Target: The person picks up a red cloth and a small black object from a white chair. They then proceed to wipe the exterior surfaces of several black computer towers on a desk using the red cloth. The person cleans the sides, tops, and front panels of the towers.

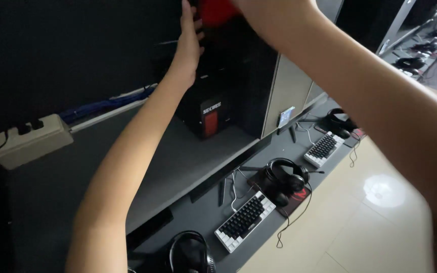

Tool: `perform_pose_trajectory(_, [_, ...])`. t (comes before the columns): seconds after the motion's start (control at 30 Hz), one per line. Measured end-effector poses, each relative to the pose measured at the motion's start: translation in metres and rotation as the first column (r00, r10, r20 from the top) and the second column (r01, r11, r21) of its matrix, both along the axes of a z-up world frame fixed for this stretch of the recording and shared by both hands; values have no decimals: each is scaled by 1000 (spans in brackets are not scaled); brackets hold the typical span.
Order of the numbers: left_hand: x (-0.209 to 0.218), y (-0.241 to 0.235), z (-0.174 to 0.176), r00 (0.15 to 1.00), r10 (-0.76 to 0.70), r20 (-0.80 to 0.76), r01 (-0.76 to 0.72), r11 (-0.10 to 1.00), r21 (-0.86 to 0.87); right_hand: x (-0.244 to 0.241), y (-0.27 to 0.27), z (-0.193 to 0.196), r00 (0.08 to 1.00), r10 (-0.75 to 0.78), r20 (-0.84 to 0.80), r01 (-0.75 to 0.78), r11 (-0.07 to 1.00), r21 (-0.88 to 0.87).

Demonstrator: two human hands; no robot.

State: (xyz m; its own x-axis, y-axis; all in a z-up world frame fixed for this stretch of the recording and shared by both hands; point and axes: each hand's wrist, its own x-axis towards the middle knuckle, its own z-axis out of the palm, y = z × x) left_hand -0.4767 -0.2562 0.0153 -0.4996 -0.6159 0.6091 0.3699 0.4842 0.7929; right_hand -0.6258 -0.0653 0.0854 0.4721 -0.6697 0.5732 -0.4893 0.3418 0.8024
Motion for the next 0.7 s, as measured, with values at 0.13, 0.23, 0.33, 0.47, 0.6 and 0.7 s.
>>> perform_pose_trajectory(0.13, [-1,-2,-9,998,-9,-65,13,999,51,35,-41,-13,999,-46,17,47,995,-83])
perform_pose_trajectory(0.23, [10,-13,-10,993,-85,-86,91,993,74,54,-42,-26,998,36,-58,-41,996,-76])
perform_pose_trajectory(0.33, [10,-28,-4,991,-117,-66,120,992,30,51,-27,-14,992,76,-100,-74,997,21])
perform_pose_trajectory(0.47, [17,-33,7,998,-53,-35,56,994,93,60,-65,4,989,40,-143,-42,999,-17])
perform_pose_trajectory(0.6, [17,-35,-1,995,-75,-60,75,997,-11,61,-111,-12,980,-18,-197,-32,968,-248])
perform_pose_trajectory(0.7, [21,-51,-12,973,-210,-91,217,974,65,64,-120,-16,976,-19,-217,-50,950,-307])
